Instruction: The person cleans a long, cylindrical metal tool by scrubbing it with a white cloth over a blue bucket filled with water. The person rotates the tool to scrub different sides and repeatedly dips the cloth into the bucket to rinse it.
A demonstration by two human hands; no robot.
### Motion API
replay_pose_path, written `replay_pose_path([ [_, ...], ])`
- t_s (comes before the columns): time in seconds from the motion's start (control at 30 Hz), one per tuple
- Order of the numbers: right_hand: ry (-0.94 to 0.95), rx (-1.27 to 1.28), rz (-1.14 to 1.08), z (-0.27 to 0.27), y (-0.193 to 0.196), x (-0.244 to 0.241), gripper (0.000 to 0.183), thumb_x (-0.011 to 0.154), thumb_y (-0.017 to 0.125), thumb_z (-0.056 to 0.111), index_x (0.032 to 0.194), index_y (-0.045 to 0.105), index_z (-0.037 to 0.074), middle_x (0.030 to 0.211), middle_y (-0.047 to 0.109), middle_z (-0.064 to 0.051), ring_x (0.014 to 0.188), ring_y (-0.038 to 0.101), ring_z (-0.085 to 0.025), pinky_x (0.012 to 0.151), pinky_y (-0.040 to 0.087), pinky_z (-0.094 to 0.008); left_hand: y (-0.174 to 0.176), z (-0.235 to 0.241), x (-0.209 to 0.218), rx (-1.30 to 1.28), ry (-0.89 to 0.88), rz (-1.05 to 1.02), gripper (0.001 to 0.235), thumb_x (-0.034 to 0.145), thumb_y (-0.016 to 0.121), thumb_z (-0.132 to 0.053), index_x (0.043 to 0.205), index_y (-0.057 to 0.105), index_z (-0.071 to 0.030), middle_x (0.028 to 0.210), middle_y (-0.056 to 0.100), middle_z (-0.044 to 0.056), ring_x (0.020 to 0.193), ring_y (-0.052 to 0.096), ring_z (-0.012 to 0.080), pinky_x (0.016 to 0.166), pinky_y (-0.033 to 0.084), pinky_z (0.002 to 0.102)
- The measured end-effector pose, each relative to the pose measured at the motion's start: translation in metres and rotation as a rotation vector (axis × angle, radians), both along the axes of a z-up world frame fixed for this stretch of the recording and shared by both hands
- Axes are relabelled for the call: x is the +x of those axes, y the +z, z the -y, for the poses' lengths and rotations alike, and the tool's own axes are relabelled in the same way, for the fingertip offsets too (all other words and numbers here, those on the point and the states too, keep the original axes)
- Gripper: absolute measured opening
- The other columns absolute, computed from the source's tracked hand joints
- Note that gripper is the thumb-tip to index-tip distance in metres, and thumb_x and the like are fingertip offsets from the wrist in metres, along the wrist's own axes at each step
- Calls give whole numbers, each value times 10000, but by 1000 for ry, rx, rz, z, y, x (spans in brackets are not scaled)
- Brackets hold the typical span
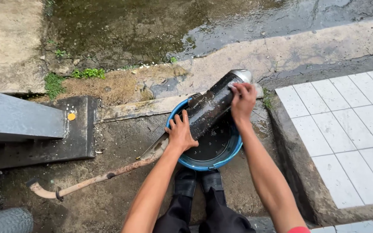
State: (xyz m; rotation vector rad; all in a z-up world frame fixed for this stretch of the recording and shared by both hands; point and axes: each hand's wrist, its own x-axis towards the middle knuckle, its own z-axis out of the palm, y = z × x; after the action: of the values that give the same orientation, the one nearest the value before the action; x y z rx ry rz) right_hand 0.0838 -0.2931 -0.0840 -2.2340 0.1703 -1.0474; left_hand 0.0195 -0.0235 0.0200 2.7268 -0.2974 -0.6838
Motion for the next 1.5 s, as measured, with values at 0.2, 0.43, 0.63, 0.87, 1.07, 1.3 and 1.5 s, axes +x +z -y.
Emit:
replay_pose_path([
  [0.2,228,2,-7,-114,22,-100,347,816,738,-84,945,791,233,934,679,35,924,654,-237,918,528,-345,-12,6,-13,73,-39,133,1332,561,932,-316,1565,118,9,1399,319,307,1271,362,521,952,376,809],
  [0.43,-20,-62,77,17,5,-13,404,847,656,-154,877,783,228,863,711,4,850,640,-272,886,492,-390,-25,9,-23,159,-77,278,1346,557,949,-350,1567,144,30,1400,335,330,1265,370,526,923,404,782],
  [0.63,105,40,62,-71,18,-71,447,871,566,-192,891,787,196,892,747,-26,897,667,-279,908,511,-356,-28,14,-31,215,-88,411,1285,554,916,-304,1549,182,45,1365,357,323,1233,390,521,890,426,744],
  [0.87,62,48,17,10,24,-31,386,894,672,-138,886,797,227,887,773,18,920,692,-196,953,477,-314,-31,9,-28,177,-112,340,1332,554,932,-361,1562,161,46,1383,346,335,1247,375,518,877,407,778],
  [1.07,67,-8,-21,-47,5,-58,440,809,644,-177,907,787,227,932,741,-4,920,684,-261,867,550,-361,-25,0,-10,81,-69,183,1360,534,921,-351,1569,125,30,1396,328,315,1255,383,509,911,403,802],
  [1.3,109,-117,22,9,9,-35,397,883,653,-118,948,788,250,928,764,35,895,664,-246,842,558,-367,-20,-9,-6,1,-62,87,1345,530,890,-390,1569,133,6,1347,374,284,1253,428,509,941,426,780],
  [1.5,97,-63,29,-33,4,-35,403,912,607,-106,940,777,258,934,771,28,909,663,-259,907,517,-367,-7,-13,6,27,-73,0,1357,534,899,-468,1569,145,-18,1348,420,253,1283,462,493,941,486,723],
])
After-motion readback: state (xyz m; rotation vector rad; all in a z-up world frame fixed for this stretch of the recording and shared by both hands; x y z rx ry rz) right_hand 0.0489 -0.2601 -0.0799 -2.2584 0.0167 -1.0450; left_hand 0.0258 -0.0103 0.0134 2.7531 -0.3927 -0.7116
